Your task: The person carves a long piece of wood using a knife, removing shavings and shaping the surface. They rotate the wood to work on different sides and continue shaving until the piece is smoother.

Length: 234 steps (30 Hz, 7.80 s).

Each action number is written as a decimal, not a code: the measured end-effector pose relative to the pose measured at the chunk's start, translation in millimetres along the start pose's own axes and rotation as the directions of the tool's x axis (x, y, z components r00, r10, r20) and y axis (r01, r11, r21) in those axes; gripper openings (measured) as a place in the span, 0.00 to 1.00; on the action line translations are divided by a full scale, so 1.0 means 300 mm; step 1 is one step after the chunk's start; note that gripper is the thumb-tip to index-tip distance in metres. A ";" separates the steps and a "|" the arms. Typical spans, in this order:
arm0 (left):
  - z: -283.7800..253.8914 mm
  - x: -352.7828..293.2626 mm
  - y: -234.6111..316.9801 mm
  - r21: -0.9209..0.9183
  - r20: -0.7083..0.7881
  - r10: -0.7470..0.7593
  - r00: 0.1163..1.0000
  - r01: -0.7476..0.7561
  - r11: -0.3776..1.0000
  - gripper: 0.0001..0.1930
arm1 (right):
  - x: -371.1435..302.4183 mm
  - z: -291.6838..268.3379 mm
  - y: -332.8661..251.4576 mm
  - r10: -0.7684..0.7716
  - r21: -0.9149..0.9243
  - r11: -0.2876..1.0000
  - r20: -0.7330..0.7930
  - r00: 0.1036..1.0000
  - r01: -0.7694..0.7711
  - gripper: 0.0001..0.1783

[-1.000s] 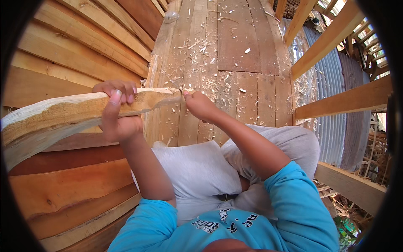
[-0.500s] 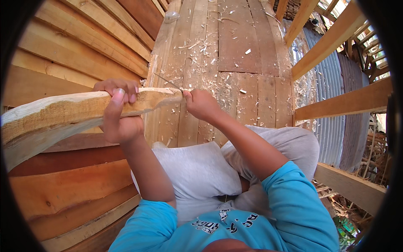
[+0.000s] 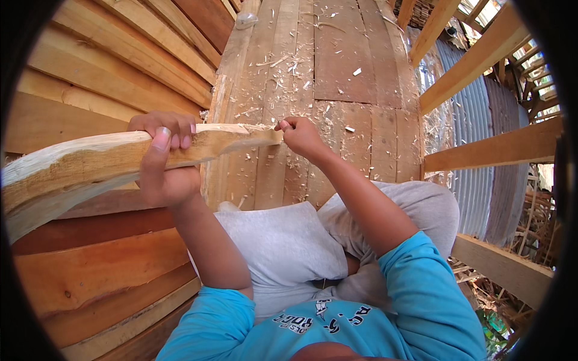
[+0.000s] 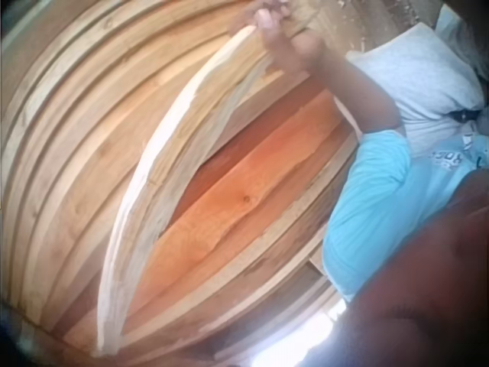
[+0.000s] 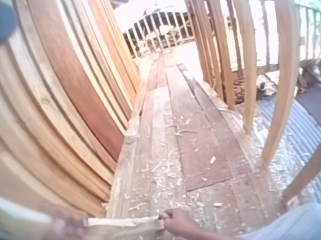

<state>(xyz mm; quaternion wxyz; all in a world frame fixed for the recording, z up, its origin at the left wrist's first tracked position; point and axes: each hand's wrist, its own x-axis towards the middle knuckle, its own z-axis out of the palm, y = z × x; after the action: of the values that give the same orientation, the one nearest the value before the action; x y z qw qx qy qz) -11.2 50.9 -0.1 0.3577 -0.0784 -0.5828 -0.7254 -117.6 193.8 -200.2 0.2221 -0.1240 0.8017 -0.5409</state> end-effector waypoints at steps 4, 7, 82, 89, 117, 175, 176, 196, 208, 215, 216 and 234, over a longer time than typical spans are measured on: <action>-0.016 0.004 -0.003 0.001 -0.008 0.008 1.000 -0.008 1.000 0.06 | -0.052 0.060 -0.037 0.282 0.356 0.883 0.118 0.952 -0.305 0.17; -0.014 0.008 -0.002 -0.011 -0.014 0.006 1.000 -0.006 1.000 0.06 | -0.074 0.083 -0.054 0.288 0.509 0.788 0.192 0.938 -0.346 0.19; -0.045 0.021 0.029 0.176 -0.049 0.049 0.998 -0.040 0.984 0.08 | -0.159 -0.023 -0.228 0.053 -0.374 0.927 0.162 0.985 0.012 0.23; -0.090 0.030 -0.008 -0.095 0.084 0.042 0.996 -0.034 0.995 0.13 | -0.176 -0.011 -0.289 -0.174 -0.206 0.957 0.150 0.973 0.203 0.25; 0.027 -0.036 0.070 -0.078 0.087 0.386 0.919 -0.380 0.922 0.12 | -0.175 -0.083 -0.325 -0.030 0.245 0.969 0.000 1.000 0.029 0.29; 0.024 -0.114 -0.118 0.277 0.348 -0.567 0.746 0.496 0.823 0.35 | -0.141 -0.348 -0.237 -0.069 0.836 0.479 -0.268 0.961 0.268 0.12; -0.025 -0.110 -0.102 0.135 0.437 -0.615 0.656 0.629 0.766 0.36 | -0.124 -0.352 -0.225 -0.053 0.834 0.486 -0.270 0.961 0.261 0.12; -0.051 -0.243 -0.185 -0.327 0.624 -0.723 0.296 0.939 0.102 0.29 | -0.151 -0.525 -0.192 -0.258 -0.479 0.852 -0.029 0.966 0.213 0.16; -0.014 -0.297 -0.253 -0.434 0.722 -0.649 0.239 0.888 -0.155 0.34 | -0.205 -0.431 -0.106 -0.251 -0.397 0.866 0.179 0.951 0.304 0.24; 0.000 -0.304 -0.253 -0.358 0.745 -0.649 0.153 0.913 -0.195 0.28 | -0.320 -0.296 -0.204 -0.294 -0.688 0.711 -0.104 0.950 0.145 0.28; 0.003 -0.302 -0.253 -0.379 0.763 -0.629 0.149 0.891 -0.249 0.28 | -0.306 -0.289 -0.177 -0.304 -0.683 0.716 -0.116 0.945 0.146 0.27; 0.013 -0.279 -0.326 -0.440 0.724 -0.665 0.182 0.865 -0.242 0.29 | -0.145 -0.341 -0.055 -0.641 -0.801 0.529 -0.161 0.751 0.280 0.18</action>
<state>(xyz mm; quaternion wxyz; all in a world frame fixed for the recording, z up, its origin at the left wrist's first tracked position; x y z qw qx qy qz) -10.7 96.6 -120.6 -0.3394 0.0745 -0.0980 -0.9326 -130.5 289.7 -142.8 -0.1895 -0.2908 0.9109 -0.2234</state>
